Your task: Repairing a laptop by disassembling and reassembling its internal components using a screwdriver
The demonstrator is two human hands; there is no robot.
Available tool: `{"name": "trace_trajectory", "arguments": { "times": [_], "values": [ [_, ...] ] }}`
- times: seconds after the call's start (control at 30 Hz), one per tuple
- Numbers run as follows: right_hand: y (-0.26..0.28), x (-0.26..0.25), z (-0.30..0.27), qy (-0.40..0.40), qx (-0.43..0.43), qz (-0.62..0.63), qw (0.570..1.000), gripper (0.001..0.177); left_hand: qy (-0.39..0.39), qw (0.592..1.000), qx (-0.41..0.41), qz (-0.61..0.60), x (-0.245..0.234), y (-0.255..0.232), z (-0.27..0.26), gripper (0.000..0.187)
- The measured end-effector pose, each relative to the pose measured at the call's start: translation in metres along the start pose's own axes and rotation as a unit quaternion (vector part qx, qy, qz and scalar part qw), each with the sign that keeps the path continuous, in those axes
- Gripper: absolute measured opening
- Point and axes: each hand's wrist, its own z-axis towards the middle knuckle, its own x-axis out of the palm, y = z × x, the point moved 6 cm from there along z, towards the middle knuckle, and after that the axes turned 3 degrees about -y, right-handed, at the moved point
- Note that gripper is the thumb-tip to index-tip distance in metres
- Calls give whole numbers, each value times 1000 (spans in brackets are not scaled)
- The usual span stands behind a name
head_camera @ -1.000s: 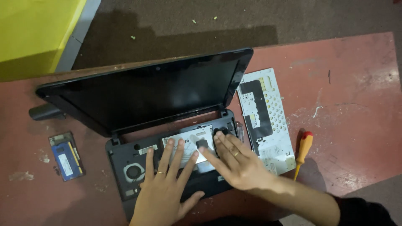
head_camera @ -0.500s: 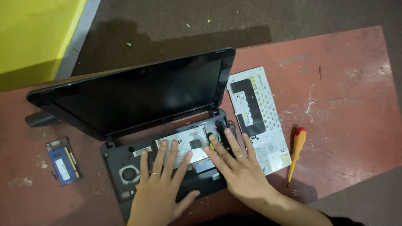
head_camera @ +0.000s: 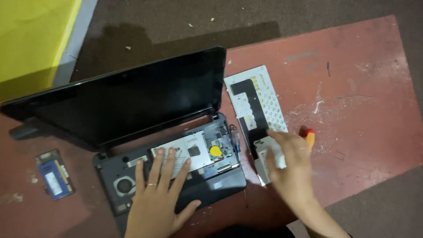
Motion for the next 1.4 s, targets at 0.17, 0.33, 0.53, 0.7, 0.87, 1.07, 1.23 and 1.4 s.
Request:
{"name": "trace_trajectory", "arguments": {
  "times": [0.17,0.33,0.53,0.7,0.87,1.07,1.23,1.4],
  "values": [
    [-33,-3,-16,-11,42,11,999,18,-3,1000,-10,0,3,0,0,94],
    [-15,-2,-1,-47,-51,-9,998,16,0,1000,-12,4,3,-2,2,94],
    [-18,2,7,-19,-26,-18,999,11,5,1000,-10,3,3,-2,2,97],
    [-11,-1,7,-34,-1,-18,999,9,6,1000,-8,14,2,-2,3,95],
    [28,23,5,-79,-9,160,984,13,0,1000,-7,4,1,-2,3,95],
    [34,39,7,-87,-17,90,992,11,4,1000,-8,-1,2,1,2,96],
    [37,40,9,-85,-9,107,991,11,2,1000,-8,-6,1,1,1,94],
    [37,40,11,-70,-9,117,991,12,1,1000,-11,-29,2,3,1,92]
  ]
}}
